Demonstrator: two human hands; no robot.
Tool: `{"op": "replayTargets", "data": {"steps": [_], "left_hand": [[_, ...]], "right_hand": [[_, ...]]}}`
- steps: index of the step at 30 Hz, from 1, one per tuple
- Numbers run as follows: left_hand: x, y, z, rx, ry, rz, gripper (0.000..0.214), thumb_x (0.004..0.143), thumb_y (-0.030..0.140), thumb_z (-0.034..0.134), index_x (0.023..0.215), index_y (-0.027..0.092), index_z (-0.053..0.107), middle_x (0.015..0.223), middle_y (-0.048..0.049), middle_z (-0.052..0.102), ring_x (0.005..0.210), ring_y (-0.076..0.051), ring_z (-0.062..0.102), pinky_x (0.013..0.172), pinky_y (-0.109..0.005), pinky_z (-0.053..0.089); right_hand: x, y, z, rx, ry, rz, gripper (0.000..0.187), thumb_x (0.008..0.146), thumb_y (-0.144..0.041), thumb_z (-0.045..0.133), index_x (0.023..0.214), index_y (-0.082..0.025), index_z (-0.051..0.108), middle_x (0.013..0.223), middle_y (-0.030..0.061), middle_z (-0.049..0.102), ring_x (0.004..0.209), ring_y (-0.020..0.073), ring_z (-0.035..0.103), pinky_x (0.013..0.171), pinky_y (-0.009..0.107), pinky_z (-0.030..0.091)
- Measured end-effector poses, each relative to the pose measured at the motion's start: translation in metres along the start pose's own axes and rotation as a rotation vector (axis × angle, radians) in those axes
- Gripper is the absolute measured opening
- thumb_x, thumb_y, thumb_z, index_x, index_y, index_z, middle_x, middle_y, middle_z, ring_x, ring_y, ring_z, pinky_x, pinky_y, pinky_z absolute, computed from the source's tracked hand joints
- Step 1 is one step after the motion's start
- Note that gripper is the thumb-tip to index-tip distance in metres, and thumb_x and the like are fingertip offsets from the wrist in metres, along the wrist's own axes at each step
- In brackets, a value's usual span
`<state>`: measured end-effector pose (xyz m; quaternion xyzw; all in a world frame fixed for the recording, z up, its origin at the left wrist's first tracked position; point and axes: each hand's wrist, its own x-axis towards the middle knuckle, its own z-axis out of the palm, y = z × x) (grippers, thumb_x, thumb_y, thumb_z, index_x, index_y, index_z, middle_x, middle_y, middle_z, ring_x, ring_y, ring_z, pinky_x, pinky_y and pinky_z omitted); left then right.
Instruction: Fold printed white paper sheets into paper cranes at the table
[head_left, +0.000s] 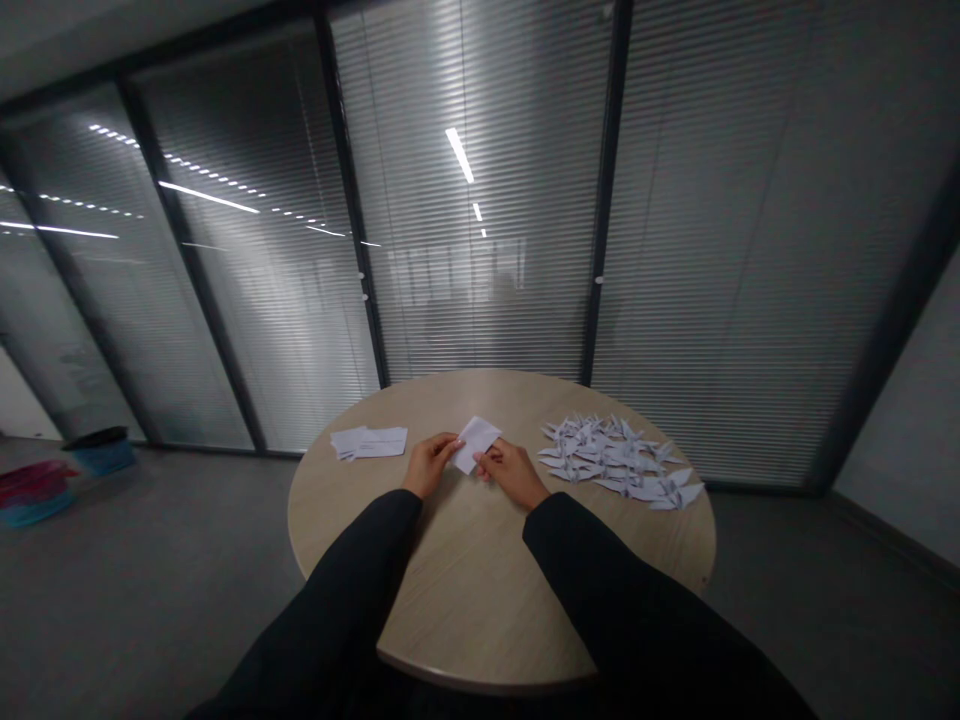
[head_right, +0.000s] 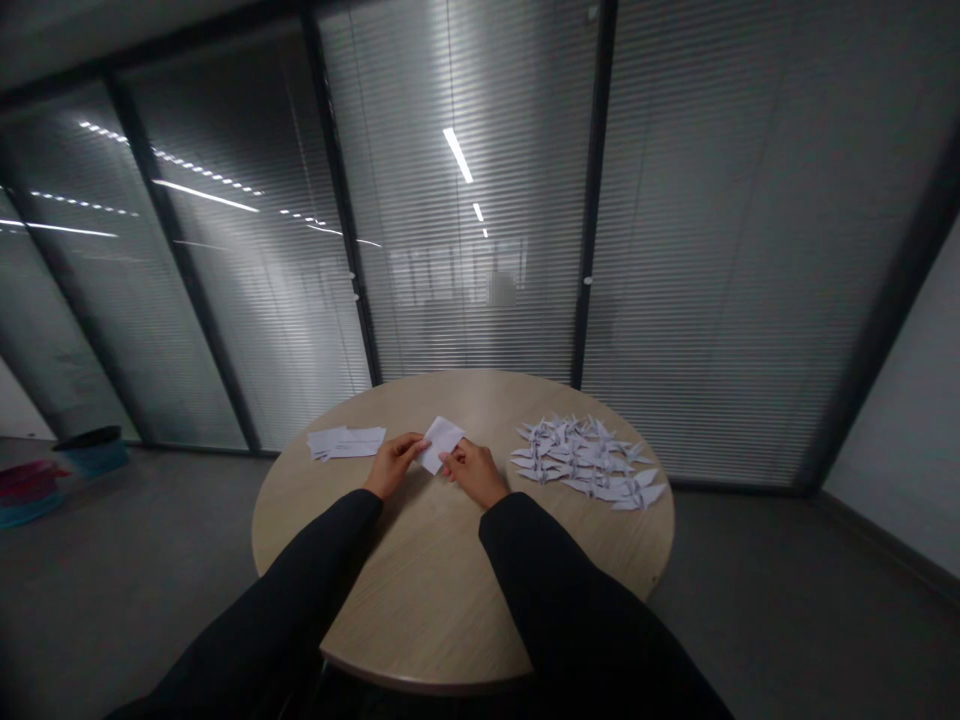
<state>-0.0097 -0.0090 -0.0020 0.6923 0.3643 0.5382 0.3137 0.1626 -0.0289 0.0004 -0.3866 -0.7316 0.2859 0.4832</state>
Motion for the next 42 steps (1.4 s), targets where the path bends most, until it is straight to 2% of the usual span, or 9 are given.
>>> {"op": "replayTargets", "data": {"steps": [9, 13, 19, 31, 38, 42], "left_hand": [[-0.004, 0.01, -0.001, 0.133, 0.033, 0.01, 0.035, 0.077, 0.047, 0.054, 0.068, 0.014, 0.06, 0.056, 0.0016, 0.055, 0.055, -0.011, 0.049, 0.052, -0.021, 0.036], [-0.007, 0.012, -0.001, 0.144, 0.004, -0.033, 0.037, 0.079, 0.05, 0.05, 0.067, 0.015, 0.056, 0.049, 0.0037, 0.053, 0.043, -0.01, 0.049, 0.046, -0.021, 0.036], [-0.01, 0.014, -0.001, 0.173, -0.002, -0.069, 0.038, 0.081, 0.052, 0.046, 0.069, 0.018, 0.052, 0.037, 0.0074, 0.043, 0.031, -0.009, 0.038, 0.036, -0.02, 0.028], [-0.012, 0.018, 0.002, 0.177, -0.101, -0.062, 0.039, 0.086, 0.053, 0.035, 0.076, 0.018, 0.051, 0.049, 0.0014, 0.057, 0.043, -0.014, 0.056, 0.047, -0.023, 0.041], [-0.008, 0.012, 0.0, 0.221, -0.041, 0.031, 0.043, 0.083, 0.052, 0.043, 0.076, 0.014, 0.062, 0.062, -0.002, 0.06, 0.059, -0.014, 0.054, 0.056, -0.024, 0.04], [-0.004, 0.009, -0.001, 0.151, -0.044, 0.01, 0.043, 0.08, 0.05, 0.049, 0.084, 0.011, 0.067, 0.07, -0.0037, 0.063, 0.064, -0.014, 0.053, 0.059, -0.023, 0.04]], "right_hand": [[0.0, -0.004, 0.003, 0.019, 0.0, 0.036, 0.014, 0.077, -0.028, 0.054, 0.072, -0.014, 0.056, 0.059, 0.0023, 0.064, 0.048, 0.0107, 0.058, 0.05, 0.022, 0.048], [0.001, -0.005, 0.003, 0.017, -0.007, 0.027, 0.013, 0.078, -0.026, 0.053, 0.073, -0.014, 0.056, 0.059, 0.0021, 0.064, 0.048, 0.0103, 0.057, 0.05, 0.022, 0.048], [0.001, -0.004, 0.004, 0.009, 0.004, 0.029, 0.015, 0.078, -0.028, 0.054, 0.073, -0.015, 0.056, 0.059, 0.0017, 0.064, 0.048, 0.0108, 0.057, 0.05, 0.022, 0.047], [-0.002, -0.008, 0.0, 0.025, 0.008, -0.029, 0.013, 0.08, -0.027, 0.052, 0.084, -0.016, 0.057, 0.058, -0.0008, 0.062, 0.048, 0.0104, 0.056, 0.052, 0.022, 0.047], [-0.002, -0.006, 0.0, 0.028, -0.005, -0.01, 0.014, 0.081, -0.027, 0.05, 0.085, -0.016, 0.057, 0.058, -0.0003, 0.062, 0.048, 0.0112, 0.056, 0.051, 0.023, 0.047], [-0.002, -0.006, 0.0, 0.02, -0.033, 0.001, 0.013, 0.081, -0.025, 0.049, 0.085, -0.015, 0.057, 0.058, -0.0002, 0.062, 0.048, 0.0107, 0.056, 0.05, 0.022, 0.046]]}}
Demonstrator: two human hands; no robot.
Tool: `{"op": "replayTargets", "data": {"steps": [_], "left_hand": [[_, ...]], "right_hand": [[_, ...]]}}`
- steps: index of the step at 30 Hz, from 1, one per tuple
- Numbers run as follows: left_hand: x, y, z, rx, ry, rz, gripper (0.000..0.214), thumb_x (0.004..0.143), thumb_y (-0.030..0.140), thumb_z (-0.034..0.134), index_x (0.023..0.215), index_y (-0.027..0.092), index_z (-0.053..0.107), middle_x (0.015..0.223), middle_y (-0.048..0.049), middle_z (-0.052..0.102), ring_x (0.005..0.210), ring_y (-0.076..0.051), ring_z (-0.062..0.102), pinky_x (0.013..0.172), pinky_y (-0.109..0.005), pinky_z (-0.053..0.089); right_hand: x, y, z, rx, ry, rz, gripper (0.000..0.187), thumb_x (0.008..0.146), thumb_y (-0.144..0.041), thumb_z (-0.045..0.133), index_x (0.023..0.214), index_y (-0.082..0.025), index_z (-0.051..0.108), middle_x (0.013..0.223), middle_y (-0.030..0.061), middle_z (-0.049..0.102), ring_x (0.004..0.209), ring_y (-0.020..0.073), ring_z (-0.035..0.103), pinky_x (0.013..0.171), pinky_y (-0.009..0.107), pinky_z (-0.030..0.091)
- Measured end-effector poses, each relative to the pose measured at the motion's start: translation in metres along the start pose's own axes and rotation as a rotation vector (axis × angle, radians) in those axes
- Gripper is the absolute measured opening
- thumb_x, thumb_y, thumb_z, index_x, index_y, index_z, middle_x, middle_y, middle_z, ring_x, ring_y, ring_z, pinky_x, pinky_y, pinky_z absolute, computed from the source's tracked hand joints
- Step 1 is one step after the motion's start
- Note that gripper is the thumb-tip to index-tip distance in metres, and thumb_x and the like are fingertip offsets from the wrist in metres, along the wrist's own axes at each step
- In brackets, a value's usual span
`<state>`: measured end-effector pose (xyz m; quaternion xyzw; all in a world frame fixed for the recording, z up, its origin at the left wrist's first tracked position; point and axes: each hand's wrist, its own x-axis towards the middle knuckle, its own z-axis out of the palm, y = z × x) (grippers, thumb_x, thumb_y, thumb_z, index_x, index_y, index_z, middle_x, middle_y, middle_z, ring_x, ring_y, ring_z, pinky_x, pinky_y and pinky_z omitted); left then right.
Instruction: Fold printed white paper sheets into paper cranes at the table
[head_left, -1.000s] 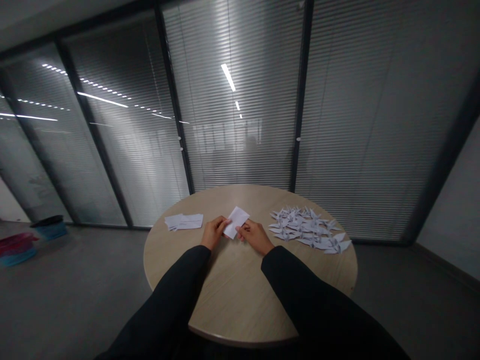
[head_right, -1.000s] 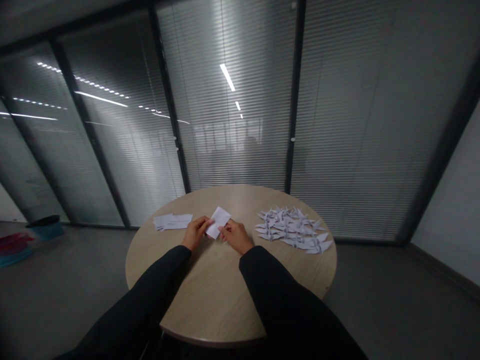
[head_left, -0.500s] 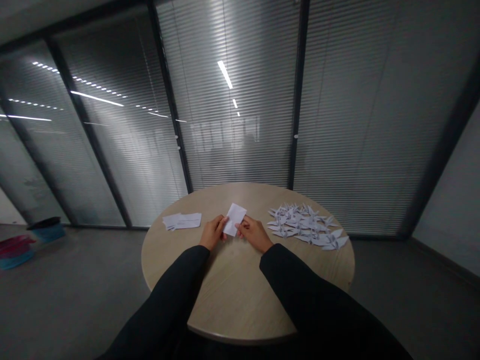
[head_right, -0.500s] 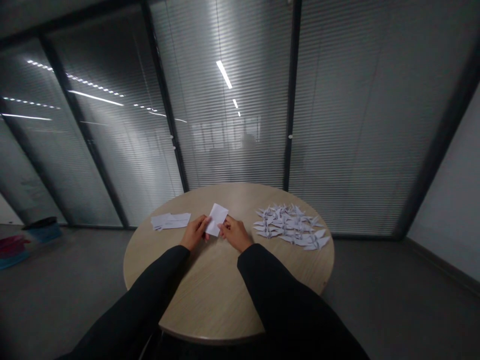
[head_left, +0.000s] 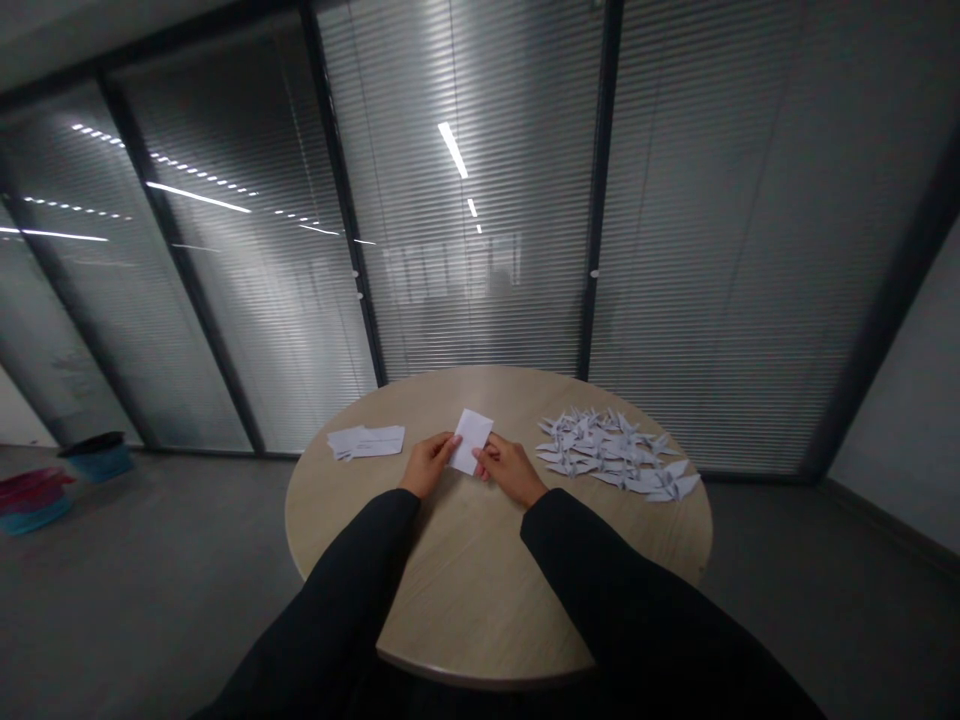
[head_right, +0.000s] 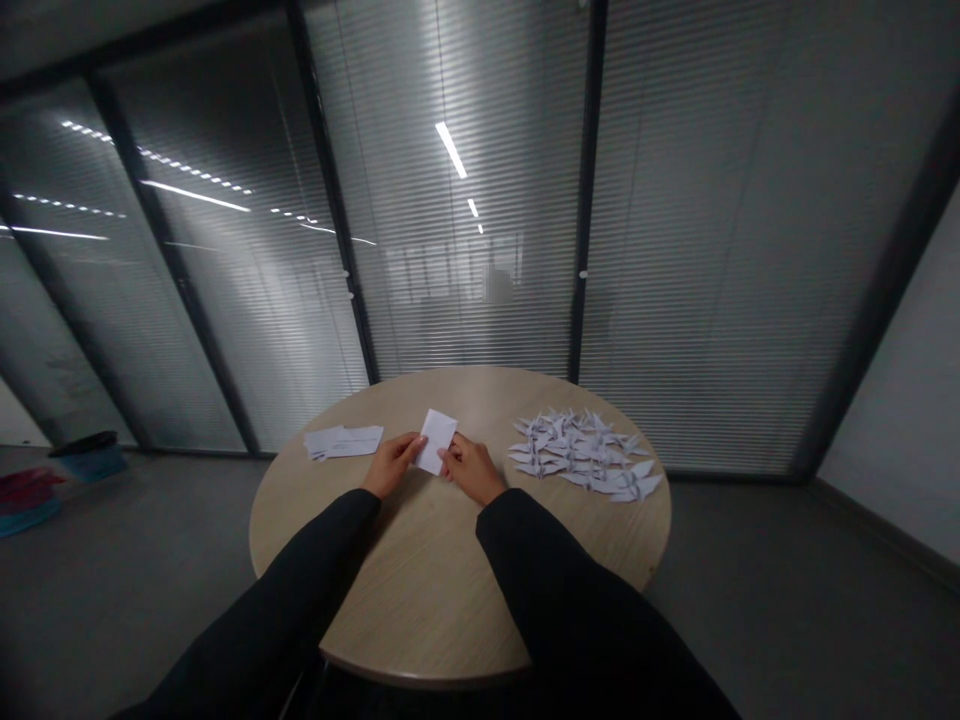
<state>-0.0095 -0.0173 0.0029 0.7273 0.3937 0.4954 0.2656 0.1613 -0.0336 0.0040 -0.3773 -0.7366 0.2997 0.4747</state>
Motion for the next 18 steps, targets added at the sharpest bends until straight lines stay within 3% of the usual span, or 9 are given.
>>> {"op": "replayTargets", "data": {"steps": [8, 18], "left_hand": [[0.0021, 0.0021, 0.0012, -0.195, -0.002, -0.088, 0.044, 0.068, 0.051, 0.062, 0.08, 0.009, 0.068, 0.066, -0.0036, 0.063, 0.059, -0.013, 0.051, 0.056, -0.023, 0.037], [0.0015, 0.003, -0.001, -0.111, 0.063, -0.132, 0.044, 0.067, 0.055, 0.062, 0.061, 0.011, 0.063, 0.049, 0.0018, 0.05, 0.047, -0.008, 0.039, 0.046, -0.021, 0.027]], "right_hand": [[-0.001, -0.0008, 0.0004, -0.02, -0.033, -0.002, 0.014, 0.081, -0.026, 0.049, 0.081, -0.014, 0.057, 0.058, 0.0001, 0.062, 0.046, 0.0098, 0.055, 0.049, 0.021, 0.046], [-0.0015, 0.0001, 0.0003, -0.024, -0.058, -0.008, 0.015, 0.082, -0.027, 0.049, 0.083, -0.015, 0.058, 0.057, -0.0007, 0.062, 0.046, 0.0099, 0.056, 0.049, 0.021, 0.046]]}}
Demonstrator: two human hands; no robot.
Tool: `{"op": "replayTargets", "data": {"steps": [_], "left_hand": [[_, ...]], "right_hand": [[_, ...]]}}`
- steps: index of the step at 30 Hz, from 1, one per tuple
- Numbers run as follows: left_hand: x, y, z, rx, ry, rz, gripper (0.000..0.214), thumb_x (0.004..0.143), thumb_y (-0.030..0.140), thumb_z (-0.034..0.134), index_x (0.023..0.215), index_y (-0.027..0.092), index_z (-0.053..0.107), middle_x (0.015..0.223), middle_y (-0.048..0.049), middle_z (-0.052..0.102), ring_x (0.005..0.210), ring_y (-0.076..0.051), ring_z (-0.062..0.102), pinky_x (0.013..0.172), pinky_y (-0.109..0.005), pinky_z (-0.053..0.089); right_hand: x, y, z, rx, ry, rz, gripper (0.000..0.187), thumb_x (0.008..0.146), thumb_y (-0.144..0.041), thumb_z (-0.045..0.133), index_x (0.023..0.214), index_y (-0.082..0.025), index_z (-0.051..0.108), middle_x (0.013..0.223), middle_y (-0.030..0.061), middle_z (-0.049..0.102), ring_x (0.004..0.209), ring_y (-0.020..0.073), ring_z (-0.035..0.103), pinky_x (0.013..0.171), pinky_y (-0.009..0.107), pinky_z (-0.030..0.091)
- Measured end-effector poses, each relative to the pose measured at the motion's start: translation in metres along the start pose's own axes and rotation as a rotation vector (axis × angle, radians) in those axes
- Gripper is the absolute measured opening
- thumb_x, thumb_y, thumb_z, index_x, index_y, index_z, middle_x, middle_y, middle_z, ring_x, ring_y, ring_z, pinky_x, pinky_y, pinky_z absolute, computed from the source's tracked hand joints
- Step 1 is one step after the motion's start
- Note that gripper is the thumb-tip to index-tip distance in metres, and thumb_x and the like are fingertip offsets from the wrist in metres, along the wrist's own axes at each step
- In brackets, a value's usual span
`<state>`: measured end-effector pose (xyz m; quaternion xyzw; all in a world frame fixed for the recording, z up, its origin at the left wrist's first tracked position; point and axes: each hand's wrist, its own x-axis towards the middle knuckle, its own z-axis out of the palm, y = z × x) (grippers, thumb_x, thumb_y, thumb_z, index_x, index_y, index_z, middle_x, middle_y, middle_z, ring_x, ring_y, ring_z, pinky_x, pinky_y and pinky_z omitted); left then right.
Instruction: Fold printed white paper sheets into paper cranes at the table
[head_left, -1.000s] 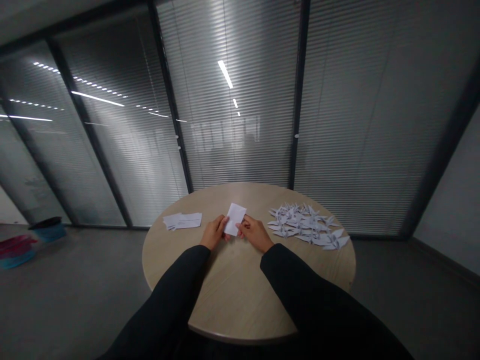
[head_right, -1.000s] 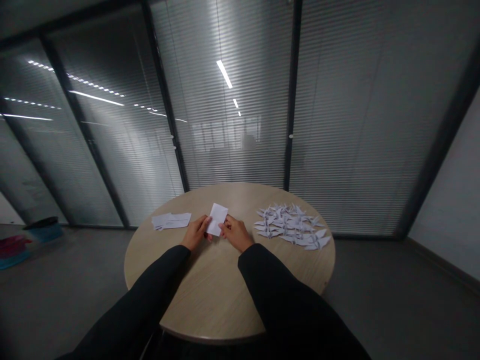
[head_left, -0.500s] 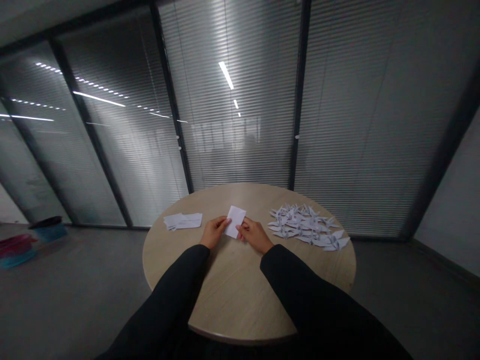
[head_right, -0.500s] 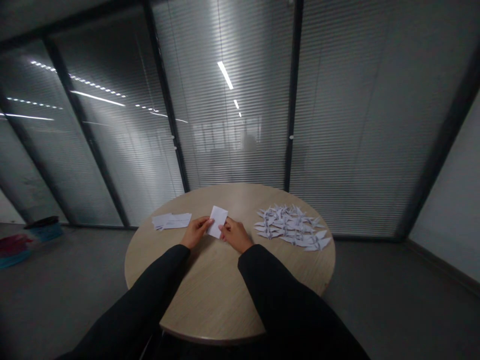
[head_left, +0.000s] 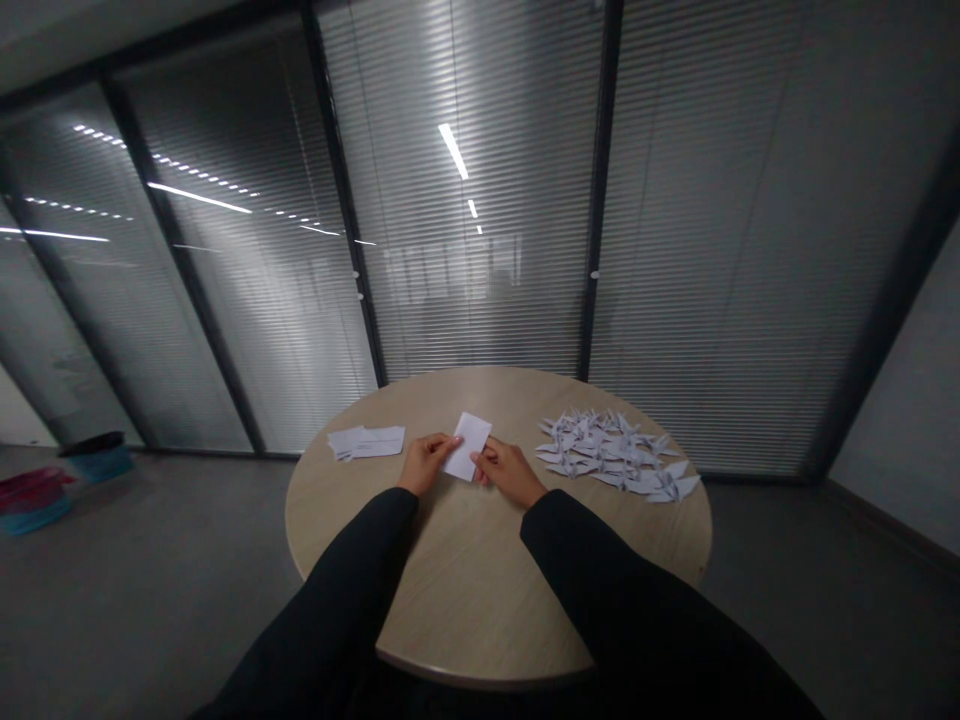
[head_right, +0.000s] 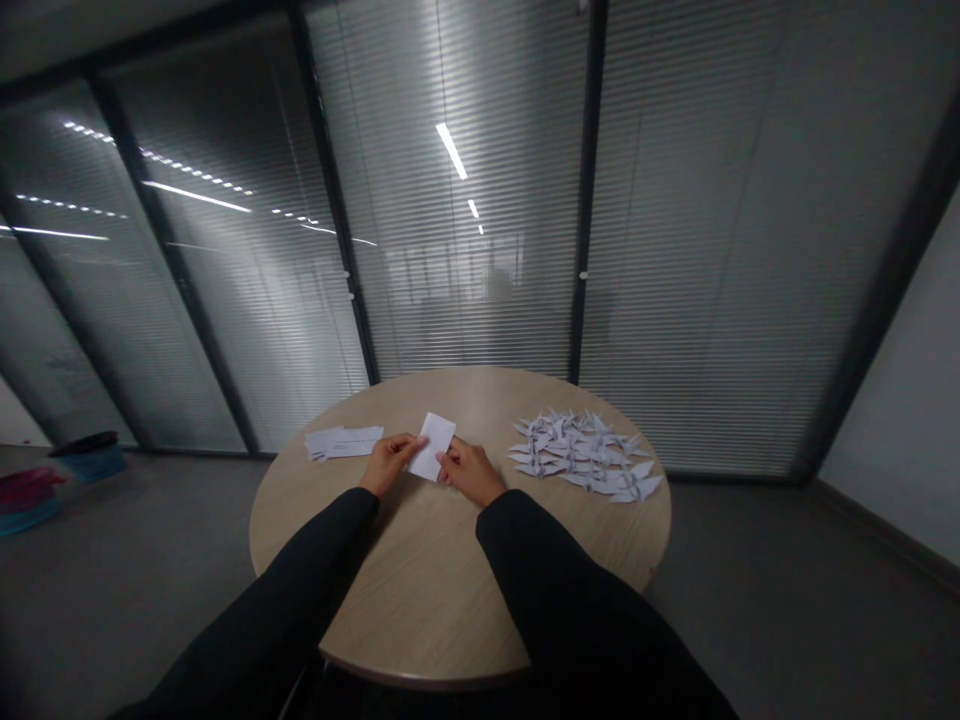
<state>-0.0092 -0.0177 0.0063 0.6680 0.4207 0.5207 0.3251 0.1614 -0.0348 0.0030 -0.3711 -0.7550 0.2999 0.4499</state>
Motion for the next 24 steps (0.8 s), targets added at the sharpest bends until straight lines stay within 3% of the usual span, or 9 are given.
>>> {"op": "replayTargets", "data": {"steps": [4, 11, 24], "left_hand": [[-0.001, 0.0019, 0.0007, 0.029, 0.017, 0.047, 0.046, 0.071, 0.056, 0.057, 0.056, 0.012, 0.061, 0.048, 0.002, 0.048, 0.047, -0.008, 0.038, 0.045, -0.021, 0.028], [0.0024, -0.0049, 0.0006, -0.063, 0.026, 0.068, 0.038, 0.068, 0.047, 0.065, 0.081, 0.011, 0.068, 0.072, -0.005, 0.065, 0.065, -0.014, 0.053, 0.059, -0.023, 0.041], [-0.0033, 0.0037, -0.0007, 0.106, 0.082, 0.086, 0.045, 0.073, 0.055, 0.055, 0.057, 0.013, 0.058, 0.048, 0.0033, 0.045, 0.048, -0.008, 0.037, 0.046, -0.021, 0.028]], "right_hand": [[-0.0005, -0.0002, 0.0003, 0.001, -0.017, -0.014, 0.016, 0.082, -0.026, 0.049, 0.087, -0.015, 0.059, 0.058, -0.0007, 0.062, 0.046, 0.0097, 0.055, 0.049, 0.021, 0.046], [0.0002, 0.0011, 0.0025, -0.034, -0.026, 0.008, 0.016, 0.081, -0.024, 0.048, 0.086, -0.014, 0.059, 0.056, -0.0009, 0.061, 0.045, 0.0099, 0.054, 0.049, 0.021, 0.046], [-0.0005, -0.0026, 0.0009, -0.029, -0.065, -0.002, 0.02, 0.082, -0.025, 0.048, 0.091, -0.014, 0.061, 0.056, -0.0011, 0.062, 0.042, 0.0084, 0.052, 0.046, 0.019, 0.045]]}}
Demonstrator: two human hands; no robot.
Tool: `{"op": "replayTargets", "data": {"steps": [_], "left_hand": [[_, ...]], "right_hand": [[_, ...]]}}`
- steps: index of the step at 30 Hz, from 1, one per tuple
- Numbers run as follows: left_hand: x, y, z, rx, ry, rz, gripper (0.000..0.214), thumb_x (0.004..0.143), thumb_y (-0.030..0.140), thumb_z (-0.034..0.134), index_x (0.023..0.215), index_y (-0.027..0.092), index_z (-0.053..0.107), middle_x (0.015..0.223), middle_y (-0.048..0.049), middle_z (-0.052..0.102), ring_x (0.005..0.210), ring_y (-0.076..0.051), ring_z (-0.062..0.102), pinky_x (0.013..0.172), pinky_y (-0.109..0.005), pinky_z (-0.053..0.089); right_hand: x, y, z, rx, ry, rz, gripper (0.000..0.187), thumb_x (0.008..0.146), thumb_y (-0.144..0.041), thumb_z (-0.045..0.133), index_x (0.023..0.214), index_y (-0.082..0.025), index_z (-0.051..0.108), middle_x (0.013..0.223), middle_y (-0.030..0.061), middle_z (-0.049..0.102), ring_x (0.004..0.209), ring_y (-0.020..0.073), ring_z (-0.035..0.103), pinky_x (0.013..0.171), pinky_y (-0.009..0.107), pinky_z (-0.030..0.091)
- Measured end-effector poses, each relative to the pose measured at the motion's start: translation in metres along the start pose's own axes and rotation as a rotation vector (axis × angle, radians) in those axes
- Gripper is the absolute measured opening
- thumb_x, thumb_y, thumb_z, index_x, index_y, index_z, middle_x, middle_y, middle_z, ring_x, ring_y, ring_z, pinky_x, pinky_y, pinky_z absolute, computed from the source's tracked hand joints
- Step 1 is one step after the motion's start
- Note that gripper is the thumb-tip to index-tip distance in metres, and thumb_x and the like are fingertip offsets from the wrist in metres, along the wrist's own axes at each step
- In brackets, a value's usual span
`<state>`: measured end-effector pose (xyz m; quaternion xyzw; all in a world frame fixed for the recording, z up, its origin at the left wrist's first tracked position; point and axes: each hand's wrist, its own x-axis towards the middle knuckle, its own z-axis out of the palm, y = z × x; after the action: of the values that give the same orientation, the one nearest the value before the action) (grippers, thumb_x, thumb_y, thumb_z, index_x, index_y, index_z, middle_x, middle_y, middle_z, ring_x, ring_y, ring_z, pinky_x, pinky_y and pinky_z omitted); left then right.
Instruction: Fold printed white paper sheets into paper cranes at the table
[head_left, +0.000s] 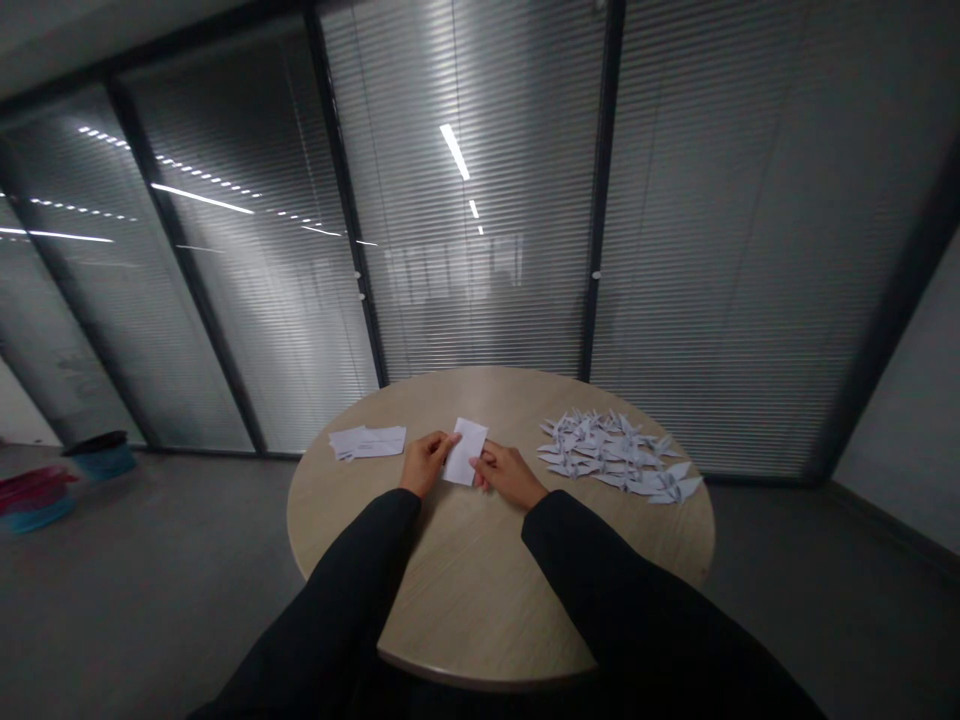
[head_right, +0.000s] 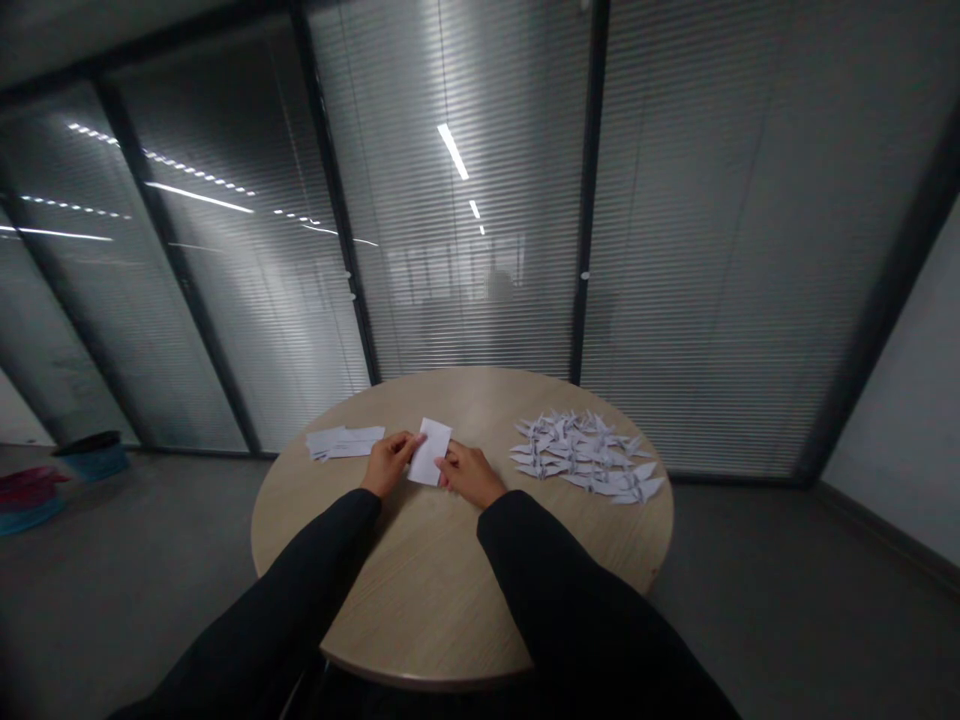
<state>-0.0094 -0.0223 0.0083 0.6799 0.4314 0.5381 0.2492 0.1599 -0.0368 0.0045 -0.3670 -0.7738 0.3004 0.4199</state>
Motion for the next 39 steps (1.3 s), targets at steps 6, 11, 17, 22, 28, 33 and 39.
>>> {"op": "replayTargets", "data": {"steps": [6, 11, 17, 22, 28, 33, 39], "left_hand": [[0.003, -0.009, 0.002, -0.079, -0.01, 0.031, 0.036, 0.073, 0.048, 0.058, 0.079, 0.013, 0.065, 0.067, -0.0011, 0.06, 0.06, -0.012, 0.05, 0.055, -0.022, 0.038], [0.004, -0.009, 0.002, -0.117, 0.01, 0.025, 0.033, 0.071, 0.044, 0.061, 0.08, 0.013, 0.066, 0.069, -0.0025, 0.062, 0.062, -0.013, 0.052, 0.06, -0.024, 0.041], [0.0, 0.002, -0.001, -0.023, 0.028, 0.036, 0.035, 0.075, 0.047, 0.055, 0.07, 0.013, 0.061, 0.057, 0.0013, 0.053, 0.056, -0.011, 0.046, 0.054, -0.022, 0.037], [-0.002, 0.004, -0.001, 0.072, 0.043, 0.072, 0.039, 0.08, 0.049, 0.048, 0.062, 0.014, 0.055, 0.053, 0.0031, 0.047, 0.053, -0.01, 0.043, 0.052, -0.022, 0.034], [-0.001, 0.002, -0.002, 0.085, 0.052, 0.089, 0.036, 0.081, 0.047, 0.048, 0.067, 0.015, 0.058, 0.055, 0.0023, 0.051, 0.054, -0.011, 0.047, 0.054, -0.022, 0.037], [0.002, -0.002, 0.0, -0.017, 0.072, 0.093, 0.029, 0.077, 0.042, 0.054, 0.083, 0.015, 0.062, 0.071, -0.0018, 0.063, 0.064, -0.013, 0.056, 0.061, -0.024, 0.044], [0.002, -0.003, 0.0, -0.036, 0.107, 0.072, 0.03, 0.075, 0.044, 0.057, 0.077, 0.015, 0.063, 0.067, -0.0014, 0.062, 0.062, -0.013, 0.055, 0.06, -0.024, 0.044]], "right_hand": [[0.0, 0.002, 0.001, 0.009, -0.005, 0.013, 0.02, 0.081, -0.023, 0.048, 0.093, -0.013, 0.06, 0.055, -0.0017, 0.06, 0.042, 0.0085, 0.052, 0.045, 0.019, 0.044], [0.0, 0.002, 0.001, -0.009, -0.002, 0.014, 0.018, 0.08, -0.023, 0.049, 0.091, -0.013, 0.06, 0.054, -0.0015, 0.06, 0.043, 0.0089, 0.053, 0.046, 0.019, 0.044], [0.0, 0.004, 0.002, -0.027, -0.027, 0.019, 0.016, 0.081, -0.024, 0.048, 0.087, -0.014, 0.06, 0.056, -0.0011, 0.061, 0.042, 0.008, 0.052, 0.046, 0.019, 0.044], [0.0, 0.006, 0.003, -0.035, -0.037, 0.01, 0.017, 0.081, -0.025, 0.048, 0.089, -0.014, 0.058, 0.056, -0.0015, 0.06, 0.043, 0.0076, 0.052, 0.046, 0.018, 0.043], [-0.001, 0.003, 0.003, -0.017, -0.055, 0.018, 0.018, 0.082, -0.026, 0.047, 0.09, -0.014, 0.057, 0.057, -0.0014, 0.059, 0.044, 0.0083, 0.053, 0.046, 0.019, 0.044], [-0.001, 0.003, 0.003, -0.026, -0.054, 0.027, 0.015, 0.081, -0.027, 0.048, 0.082, -0.015, 0.056, 0.055, -0.0012, 0.059, 0.044, 0.0088, 0.053, 0.045, 0.019, 0.043], [-0.001, 0.005, 0.003, -0.031, -0.06, 0.026, 0.012, 0.082, -0.025, 0.048, 0.078, -0.015, 0.053, 0.055, -0.0019, 0.058, 0.042, 0.0079, 0.052, 0.044, 0.018, 0.042]]}}
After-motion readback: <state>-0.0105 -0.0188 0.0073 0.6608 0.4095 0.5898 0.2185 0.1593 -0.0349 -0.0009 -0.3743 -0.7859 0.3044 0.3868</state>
